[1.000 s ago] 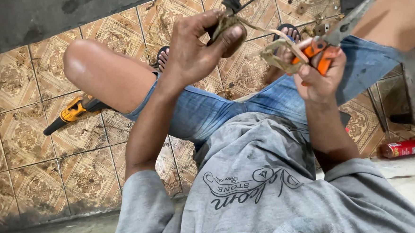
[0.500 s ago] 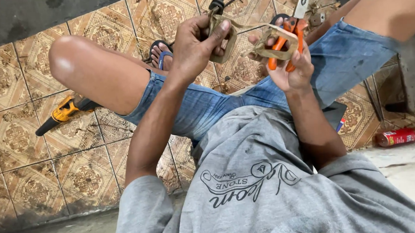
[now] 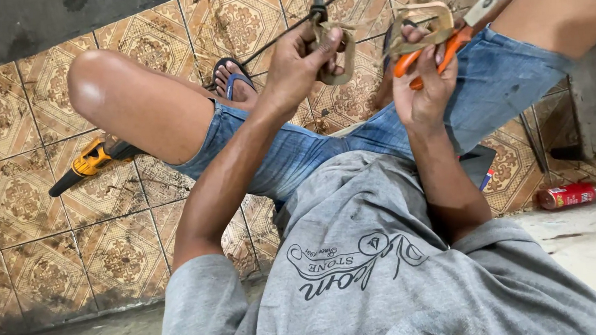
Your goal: Repairing an electronic or mechanical component using pliers while sitting on the floor
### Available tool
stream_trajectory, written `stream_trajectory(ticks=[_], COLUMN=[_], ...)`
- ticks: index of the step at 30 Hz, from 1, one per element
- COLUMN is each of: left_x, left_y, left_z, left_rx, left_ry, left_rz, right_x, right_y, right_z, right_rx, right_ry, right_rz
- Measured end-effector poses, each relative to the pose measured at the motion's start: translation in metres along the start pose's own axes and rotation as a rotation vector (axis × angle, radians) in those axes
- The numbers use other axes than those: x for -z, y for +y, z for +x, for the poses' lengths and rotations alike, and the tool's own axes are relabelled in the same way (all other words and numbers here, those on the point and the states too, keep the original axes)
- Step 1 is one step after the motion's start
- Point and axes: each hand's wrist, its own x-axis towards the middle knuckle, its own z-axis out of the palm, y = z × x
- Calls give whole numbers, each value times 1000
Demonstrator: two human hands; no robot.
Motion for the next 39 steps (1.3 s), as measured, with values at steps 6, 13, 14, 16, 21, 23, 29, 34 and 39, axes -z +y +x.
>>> stream_trajectory(ticks=[6,13,14,16,21,23,29,34,39], left_x=[-11,-8,-8,-7,-9,-1,16,22,30], left_y=[-9,-5,-5,-13,1,5,19,29,25], left_z=[14,7,7,9,5,9,2,-7,-6], left_rx=[52,94,80,66,-8,-70,-423,-737,-935], left_ry=[27,83,90,95,138,190,245,344,419], left_rz=[65,210,230,244,212,243,260,540,774], right_x=[10,32,34,39,31,28,11,-1,-19], right_y=[-3,-2,-1,0,-15,-21,-29,-45,-62], right_z=[-6,-15,-16,-17,-13,-15,-18,-14,-1], right_rx=[173,161,163,164,135,94,-29,-105,-275], right_ry=[-35,-27,-22,-20,-81,-93,-168,-128,-375], right_rz=[-89,-171,-152,-139,-127,-154,-225,-588,-1018])
